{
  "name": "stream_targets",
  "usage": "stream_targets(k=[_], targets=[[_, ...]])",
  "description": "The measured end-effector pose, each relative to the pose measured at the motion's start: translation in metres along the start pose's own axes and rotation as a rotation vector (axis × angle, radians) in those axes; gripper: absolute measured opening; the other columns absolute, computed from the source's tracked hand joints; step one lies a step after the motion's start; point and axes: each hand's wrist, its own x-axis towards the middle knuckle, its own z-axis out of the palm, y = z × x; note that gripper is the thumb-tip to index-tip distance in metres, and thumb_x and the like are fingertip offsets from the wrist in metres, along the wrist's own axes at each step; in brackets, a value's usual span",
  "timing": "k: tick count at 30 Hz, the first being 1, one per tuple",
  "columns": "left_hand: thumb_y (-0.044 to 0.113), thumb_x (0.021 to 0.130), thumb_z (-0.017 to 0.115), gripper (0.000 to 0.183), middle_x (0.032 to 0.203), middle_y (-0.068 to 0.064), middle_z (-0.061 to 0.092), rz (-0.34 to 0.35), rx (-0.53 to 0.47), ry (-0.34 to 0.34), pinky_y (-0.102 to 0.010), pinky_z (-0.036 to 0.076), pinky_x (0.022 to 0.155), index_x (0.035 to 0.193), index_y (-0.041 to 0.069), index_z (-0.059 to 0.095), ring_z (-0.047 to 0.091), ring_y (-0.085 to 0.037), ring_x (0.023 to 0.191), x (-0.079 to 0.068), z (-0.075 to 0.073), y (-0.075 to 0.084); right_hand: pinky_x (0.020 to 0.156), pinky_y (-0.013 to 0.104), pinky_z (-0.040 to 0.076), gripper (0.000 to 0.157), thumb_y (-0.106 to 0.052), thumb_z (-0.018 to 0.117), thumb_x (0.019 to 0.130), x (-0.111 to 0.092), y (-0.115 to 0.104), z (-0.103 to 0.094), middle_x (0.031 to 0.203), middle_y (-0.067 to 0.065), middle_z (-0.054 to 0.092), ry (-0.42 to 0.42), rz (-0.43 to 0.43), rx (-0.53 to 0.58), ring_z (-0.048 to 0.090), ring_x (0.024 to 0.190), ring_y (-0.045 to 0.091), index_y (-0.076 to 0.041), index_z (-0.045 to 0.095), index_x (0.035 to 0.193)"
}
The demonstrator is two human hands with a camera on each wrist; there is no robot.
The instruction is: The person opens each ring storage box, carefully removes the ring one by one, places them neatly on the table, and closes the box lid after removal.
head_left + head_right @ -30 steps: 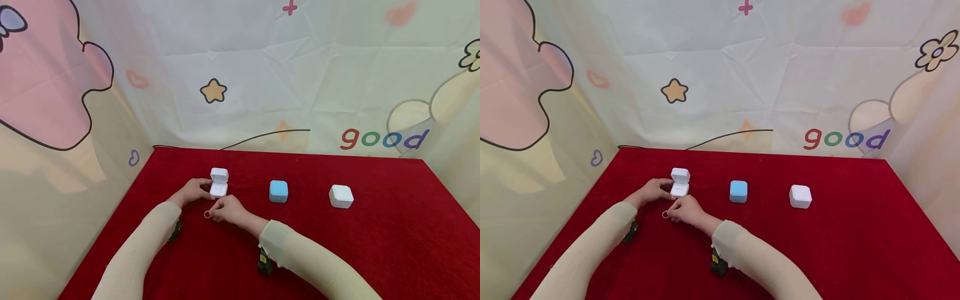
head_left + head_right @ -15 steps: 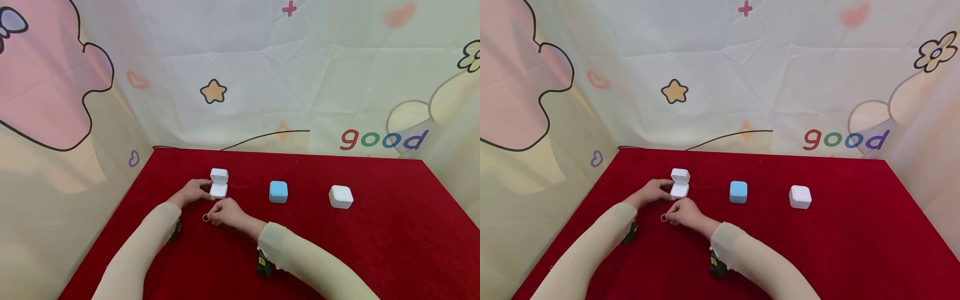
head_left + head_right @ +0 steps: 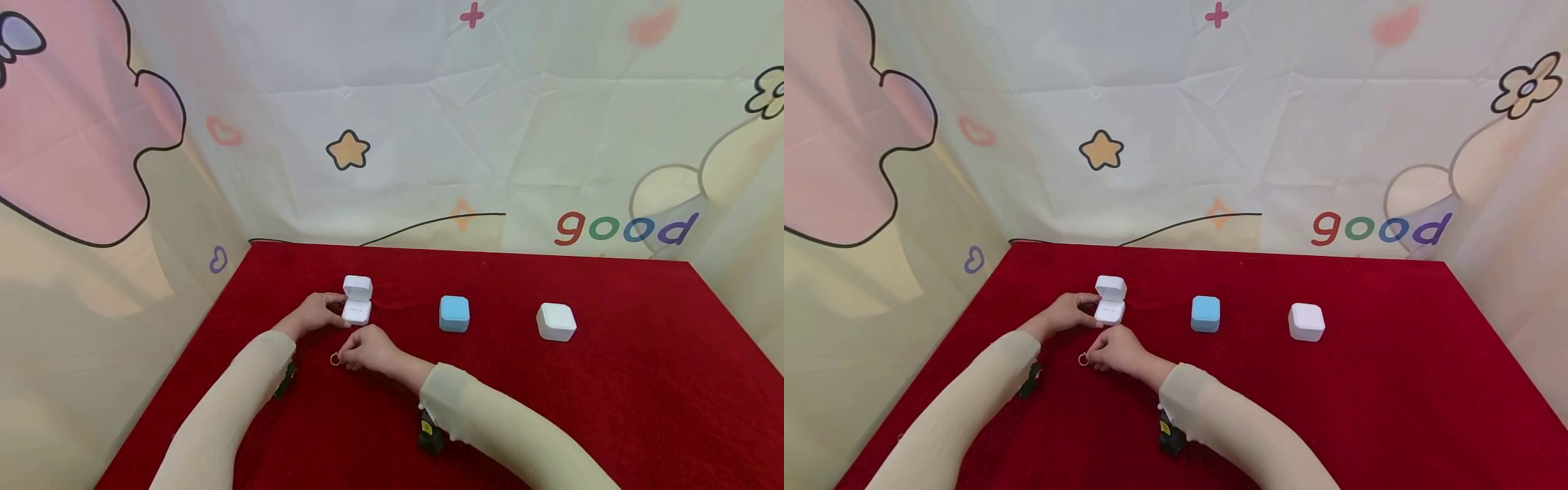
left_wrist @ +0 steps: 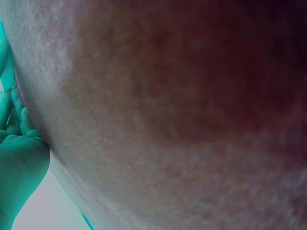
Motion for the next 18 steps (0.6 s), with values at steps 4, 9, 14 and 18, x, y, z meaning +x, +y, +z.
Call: stream_targets(k=[4,9,14,18], targets=[[0.007,0.087,0.078,0.065,0.144,-0.026,0.059,-0.003,0.003,-0.002,-0.044,0.048,0.110,0.146,-0.006,0.052,0.056,-0.037,0.132,-0.0001,-0.0001,0.0002,0.066,0.023,0.060,0.016,-0.004,0.068,0.094,0.0005,-0.0013,0.0000,0.091,0.021,0.079,-0.009,-0.002,-0.036,0.072,0.068,0.009,0.006,0.079,0.092],[0.007,0.087,0.078,0.066,0.143,-0.026,0.060,-0.005,0.001,-0.002,-0.044,0.048,0.110,0.146,-0.005,0.052,0.057,-0.036,0.131,-0.0003,-0.0001,-0.0002,0.066,0.021,0.059,0.015,-0.003,0.068,0.093,0.0006,-0.0015,0.0003,0.091,0.020,0.079,-0.019,-0.015,-0.068,0.073,0.069,0.011,0.005,0.080,0.092],[0.008,0.087,0.078,0.065,0.144,-0.026,0.059,-0.005,0.009,-0.004,-0.045,0.047,0.112,0.146,-0.005,0.052,0.056,-0.037,0.132,-0.0010,0.0003,-0.0004,0.064,0.020,0.058,0.014,-0.004,0.070,0.093,0.0013,-0.0008,0.0006,0.089,0.020,0.079,-0.029,-0.021,-0.086,0.068,0.066,0.004,0.005,0.080,0.092],[0.008,0.087,0.078,0.066,0.144,-0.026,0.059,-0.001,0.012,-0.004,-0.046,0.047,0.112,0.146,-0.005,0.052,0.056,-0.037,0.132,-0.0013,0.0001,-0.0013,0.063,0.018,0.056,0.013,-0.004,0.071,0.092,0.0024,-0.0008,0.0011,0.088,0.019,0.079,-0.037,-0.024,-0.112,0.064,0.063,0.000,0.004,0.080,0.092]])
